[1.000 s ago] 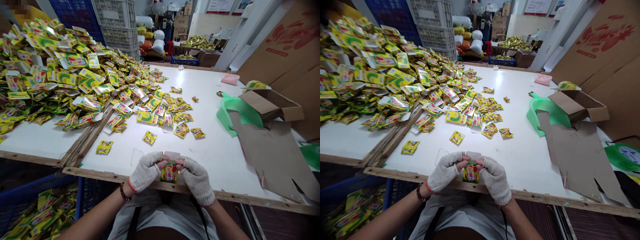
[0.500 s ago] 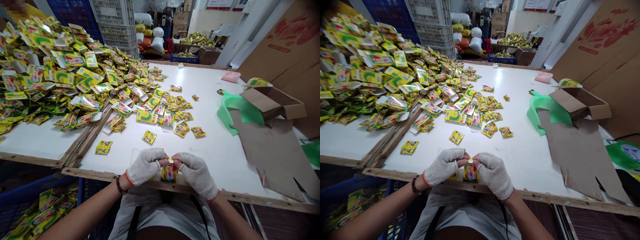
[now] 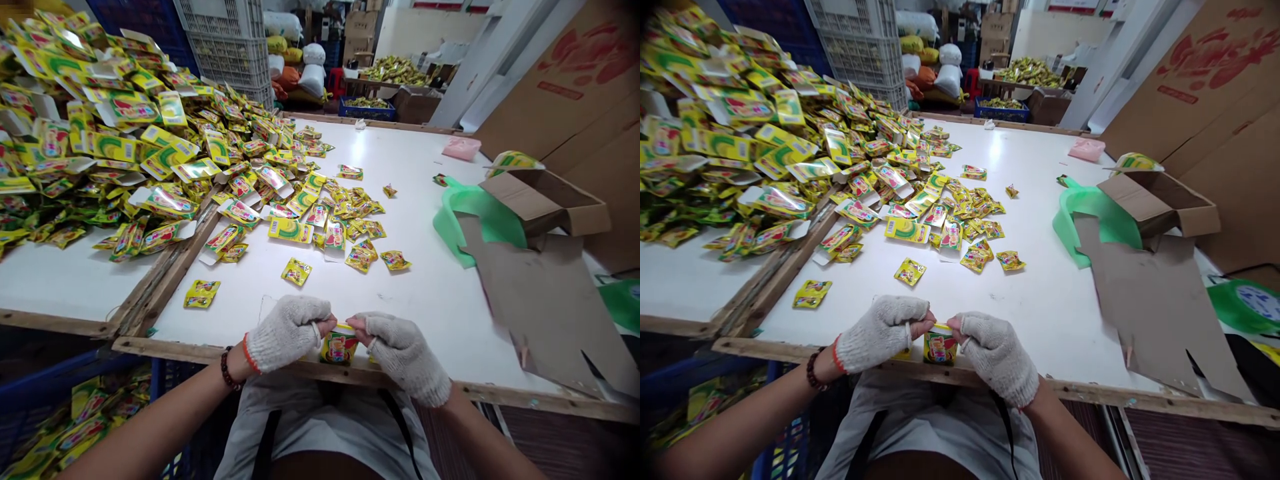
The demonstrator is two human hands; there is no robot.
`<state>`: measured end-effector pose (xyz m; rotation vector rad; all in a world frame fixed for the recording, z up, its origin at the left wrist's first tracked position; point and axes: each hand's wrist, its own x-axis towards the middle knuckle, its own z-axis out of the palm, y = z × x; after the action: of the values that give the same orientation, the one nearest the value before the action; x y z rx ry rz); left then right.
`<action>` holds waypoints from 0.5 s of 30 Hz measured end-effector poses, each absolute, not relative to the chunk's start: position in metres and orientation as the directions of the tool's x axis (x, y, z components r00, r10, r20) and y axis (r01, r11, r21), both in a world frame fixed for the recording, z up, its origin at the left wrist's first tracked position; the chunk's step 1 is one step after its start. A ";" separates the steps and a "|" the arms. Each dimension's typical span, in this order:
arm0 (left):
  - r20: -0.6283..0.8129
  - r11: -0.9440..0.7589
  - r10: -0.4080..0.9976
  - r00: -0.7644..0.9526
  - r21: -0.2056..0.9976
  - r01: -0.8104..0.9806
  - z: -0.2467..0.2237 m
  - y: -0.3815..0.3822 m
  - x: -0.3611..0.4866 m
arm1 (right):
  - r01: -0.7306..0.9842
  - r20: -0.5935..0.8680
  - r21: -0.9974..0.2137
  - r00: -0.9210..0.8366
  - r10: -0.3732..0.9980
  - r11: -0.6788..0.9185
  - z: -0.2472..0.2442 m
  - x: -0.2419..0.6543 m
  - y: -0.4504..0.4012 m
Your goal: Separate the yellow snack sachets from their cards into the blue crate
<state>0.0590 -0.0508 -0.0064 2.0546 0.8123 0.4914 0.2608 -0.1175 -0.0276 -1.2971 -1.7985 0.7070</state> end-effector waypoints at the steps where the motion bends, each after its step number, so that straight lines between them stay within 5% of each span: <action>1: 0.032 -0.434 0.692 0.721 0.817 0.380 -0.005 -0.049 0.059 | 0.518 0.244 -0.806 -0.148 0.958 0.285 -0.027 0.261 -0.117; 6: 0.131 -0.558 0.564 0.815 0.788 0.260 -0.004 -0.046 0.050 | 0.538 0.269 -0.765 -0.232 0.935 0.354 -0.030 0.267 -0.115; 12: 0.273 -0.789 0.440 0.855 0.573 0.223 -0.029 -0.072 0.051 | 0.593 0.347 -0.514 -0.517 0.783 0.620 -0.029 0.274 -0.131; 15: 0.347 -0.716 0.531 0.773 0.672 0.190 -0.035 -0.079 0.060 | 0.549 0.311 -0.554 -0.560 0.767 0.626 -0.025 0.272 -0.121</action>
<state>0.0598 -0.0789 -0.0345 2.3331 0.5354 0.7069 0.2717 -0.1209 -0.0249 -1.0312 -2.3168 0.5430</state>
